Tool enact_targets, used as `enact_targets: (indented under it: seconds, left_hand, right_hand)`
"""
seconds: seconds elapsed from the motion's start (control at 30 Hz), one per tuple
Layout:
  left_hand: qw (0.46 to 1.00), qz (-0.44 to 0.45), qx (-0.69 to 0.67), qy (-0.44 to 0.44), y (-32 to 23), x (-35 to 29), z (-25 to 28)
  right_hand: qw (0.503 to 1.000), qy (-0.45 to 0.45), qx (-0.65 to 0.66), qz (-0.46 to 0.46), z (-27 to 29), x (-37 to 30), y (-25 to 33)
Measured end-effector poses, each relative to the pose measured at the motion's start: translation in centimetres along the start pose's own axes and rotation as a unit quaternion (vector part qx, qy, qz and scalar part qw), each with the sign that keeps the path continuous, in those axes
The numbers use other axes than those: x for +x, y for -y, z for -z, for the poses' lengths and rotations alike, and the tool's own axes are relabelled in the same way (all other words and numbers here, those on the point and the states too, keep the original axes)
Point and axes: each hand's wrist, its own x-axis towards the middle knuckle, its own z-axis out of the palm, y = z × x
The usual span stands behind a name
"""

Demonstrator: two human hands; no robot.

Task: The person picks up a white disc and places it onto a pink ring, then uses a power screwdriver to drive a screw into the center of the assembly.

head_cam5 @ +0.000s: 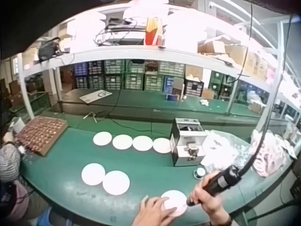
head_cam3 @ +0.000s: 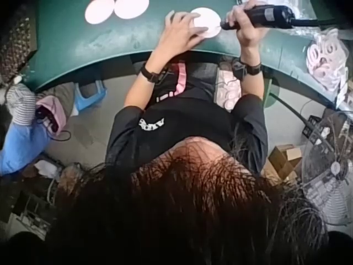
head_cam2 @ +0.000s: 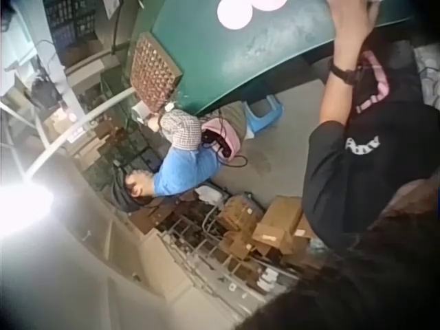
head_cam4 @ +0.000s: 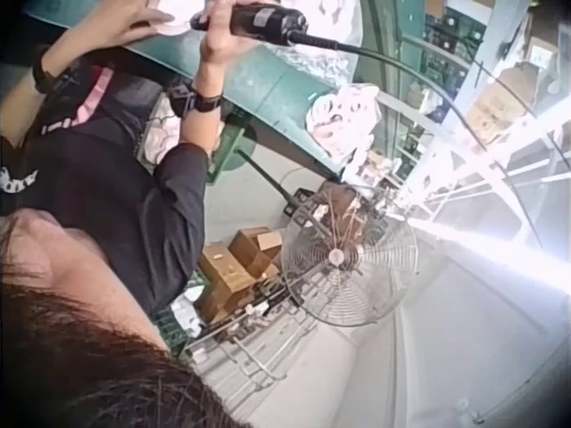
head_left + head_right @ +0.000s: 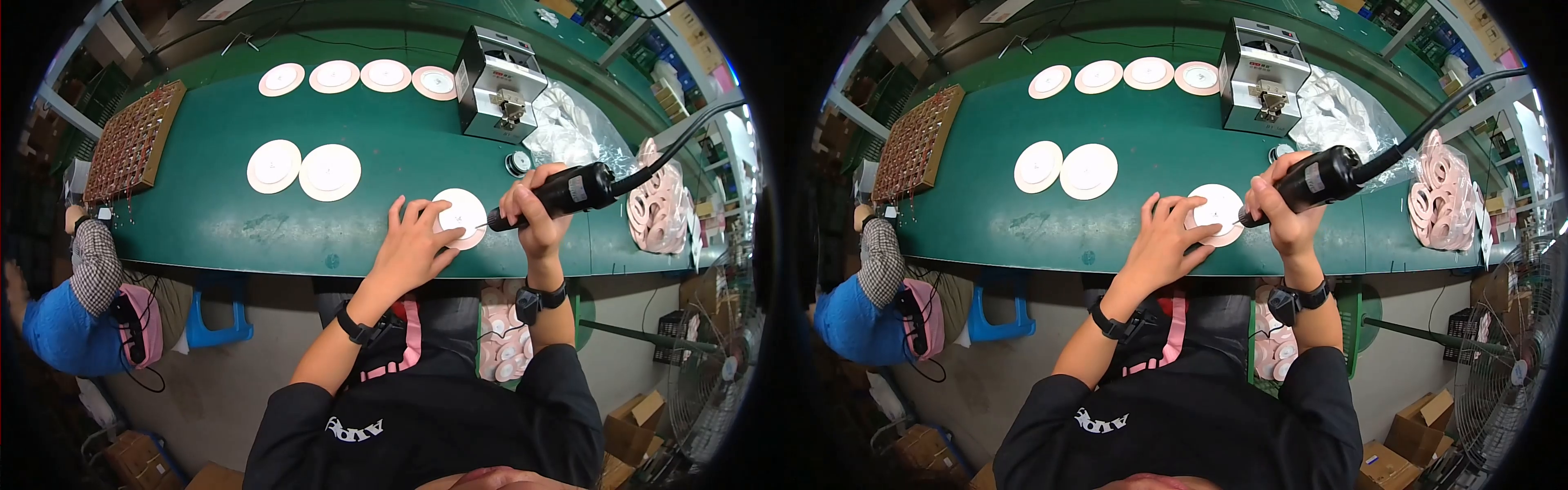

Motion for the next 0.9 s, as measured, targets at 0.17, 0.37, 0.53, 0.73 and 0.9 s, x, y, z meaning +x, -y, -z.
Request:
enact_targets:
  seconds: [0.17,0.37,0.53,0.73,0.9]
  left_hand:
    - [1.0,0.003,0.003,0.001,0.0,0.0,0.1]
    - [1.0,0.003,0.005,0.001,0.0,0.2,0.3]
    - [1.0,-0.002,0.002,-0.013,0.2,0.2,-0.2]
    - [1.0,0.002,-0.02,-0.009,1.0,-0.4,-0.7]
    - [1.0,-0.014,-0.015,-0.005,0.6,-0.6,-0.1]
  right_hand:
    - [0.999,0.034,-0.006,-0.028,-0.5,0.2,0.1]
    - [0.999,0.025,0.012,-0.035,-0.4,0.7,-0.1]
    - [0.998,0.014,0.015,-0.052,0.5,1.9,0.2]
    - [0.985,-0.071,-0.068,0.138,2.6,12.6,1.3]
    - [0.978,-0.087,-0.088,0.17,3.8,18.4,-0.3]
